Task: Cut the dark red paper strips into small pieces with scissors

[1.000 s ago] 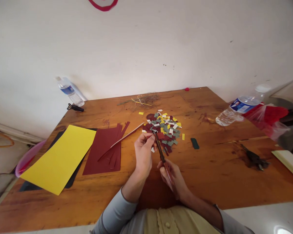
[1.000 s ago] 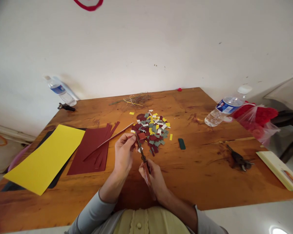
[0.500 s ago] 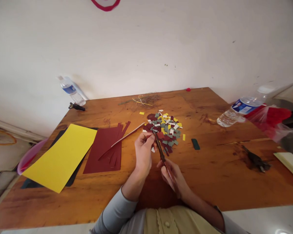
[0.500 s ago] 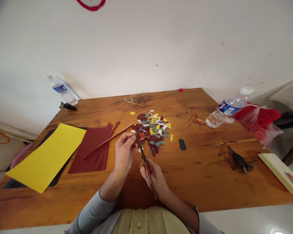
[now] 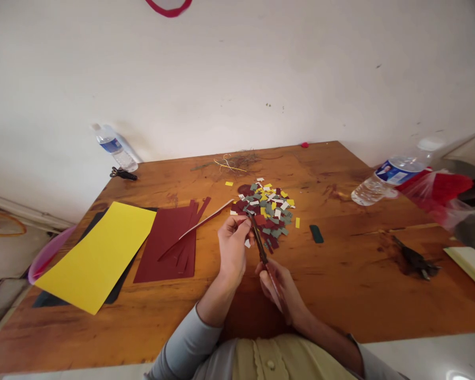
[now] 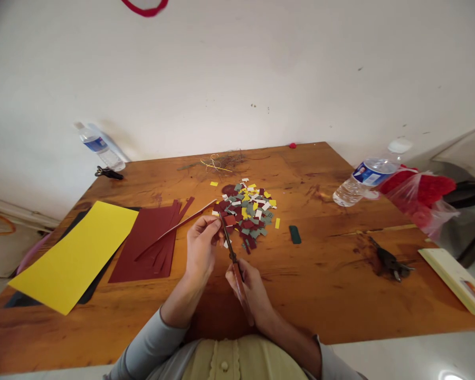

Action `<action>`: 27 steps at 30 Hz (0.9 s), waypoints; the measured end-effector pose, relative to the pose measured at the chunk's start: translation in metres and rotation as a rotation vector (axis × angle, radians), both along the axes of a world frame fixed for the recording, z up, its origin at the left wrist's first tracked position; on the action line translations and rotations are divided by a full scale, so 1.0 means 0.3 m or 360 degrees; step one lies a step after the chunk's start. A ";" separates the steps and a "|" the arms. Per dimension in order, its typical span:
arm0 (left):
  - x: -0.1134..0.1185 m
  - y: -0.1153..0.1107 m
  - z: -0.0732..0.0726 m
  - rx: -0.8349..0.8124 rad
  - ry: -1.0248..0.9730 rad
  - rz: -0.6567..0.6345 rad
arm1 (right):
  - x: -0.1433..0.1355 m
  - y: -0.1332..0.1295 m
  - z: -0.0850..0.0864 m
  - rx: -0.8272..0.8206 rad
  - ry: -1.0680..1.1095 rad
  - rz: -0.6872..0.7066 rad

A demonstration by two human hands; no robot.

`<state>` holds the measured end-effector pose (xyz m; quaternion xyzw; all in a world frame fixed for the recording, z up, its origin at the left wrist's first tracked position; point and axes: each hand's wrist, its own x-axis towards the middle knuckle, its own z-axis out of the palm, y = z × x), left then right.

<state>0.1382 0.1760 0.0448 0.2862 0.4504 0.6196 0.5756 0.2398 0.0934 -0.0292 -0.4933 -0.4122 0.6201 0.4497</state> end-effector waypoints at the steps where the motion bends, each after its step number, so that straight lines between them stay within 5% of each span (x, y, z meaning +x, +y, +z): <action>1: 0.001 0.001 -0.001 0.0003 -0.0001 -0.0003 | 0.000 0.000 0.001 -0.0012 0.0006 -0.0006; 14: -0.007 0.006 -0.007 0.0050 0.0064 -0.0087 | 0.032 0.008 -0.018 0.0180 -0.0063 0.0076; 27: 0.003 0.006 -0.010 0.0010 0.0019 -0.0076 | 0.000 0.008 0.022 -0.0153 0.0083 0.0007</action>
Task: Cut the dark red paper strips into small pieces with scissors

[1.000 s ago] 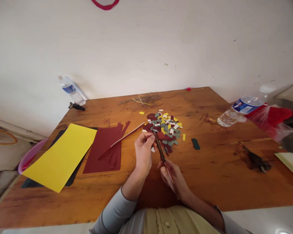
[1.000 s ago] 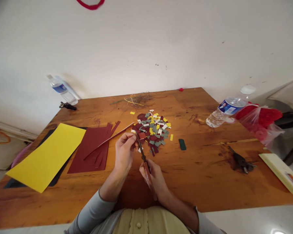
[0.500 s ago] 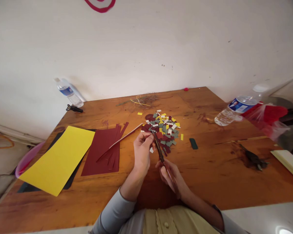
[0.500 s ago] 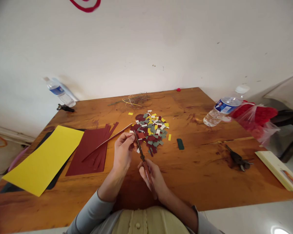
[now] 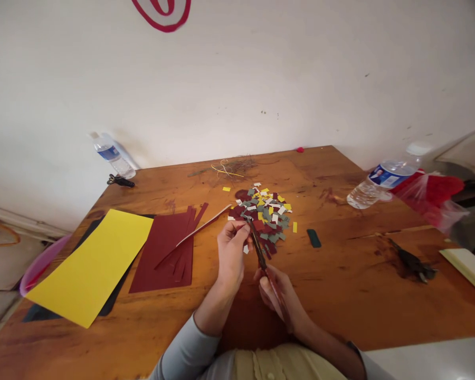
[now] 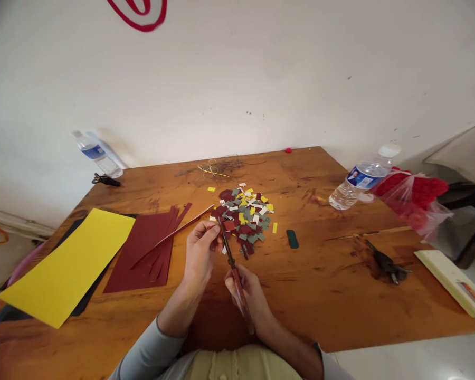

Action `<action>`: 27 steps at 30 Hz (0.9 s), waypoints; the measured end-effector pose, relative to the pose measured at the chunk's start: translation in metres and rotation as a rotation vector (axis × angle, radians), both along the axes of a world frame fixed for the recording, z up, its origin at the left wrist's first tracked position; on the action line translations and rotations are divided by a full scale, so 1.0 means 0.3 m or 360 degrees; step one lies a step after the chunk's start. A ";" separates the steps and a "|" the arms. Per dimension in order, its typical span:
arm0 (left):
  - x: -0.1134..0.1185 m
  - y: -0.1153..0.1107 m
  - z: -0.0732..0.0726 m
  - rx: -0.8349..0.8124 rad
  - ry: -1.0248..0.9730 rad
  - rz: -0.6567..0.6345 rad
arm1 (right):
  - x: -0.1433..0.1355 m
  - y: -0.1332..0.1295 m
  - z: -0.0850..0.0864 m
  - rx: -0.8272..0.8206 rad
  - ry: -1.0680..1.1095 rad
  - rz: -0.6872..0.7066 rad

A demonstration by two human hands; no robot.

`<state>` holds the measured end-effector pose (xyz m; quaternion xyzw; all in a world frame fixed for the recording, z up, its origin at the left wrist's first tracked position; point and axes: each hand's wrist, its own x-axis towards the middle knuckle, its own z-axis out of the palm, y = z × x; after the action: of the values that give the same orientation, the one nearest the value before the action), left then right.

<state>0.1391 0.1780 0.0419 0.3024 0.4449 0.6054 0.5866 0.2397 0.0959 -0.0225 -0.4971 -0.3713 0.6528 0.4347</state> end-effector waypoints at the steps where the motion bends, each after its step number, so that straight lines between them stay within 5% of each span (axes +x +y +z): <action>1: 0.002 0.001 0.000 -0.0003 -0.0003 0.0003 | 0.002 -0.001 0.003 -0.0005 -0.0004 -0.0002; 27: 0.001 0.018 -0.012 -0.0023 0.0023 -0.0115 | 0.009 0.000 -0.029 0.0138 -0.0066 -0.0055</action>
<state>0.1394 0.1834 0.0384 0.3185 0.4424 0.5782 0.6071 0.2423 0.0960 -0.0313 -0.4974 -0.3996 0.6181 0.4592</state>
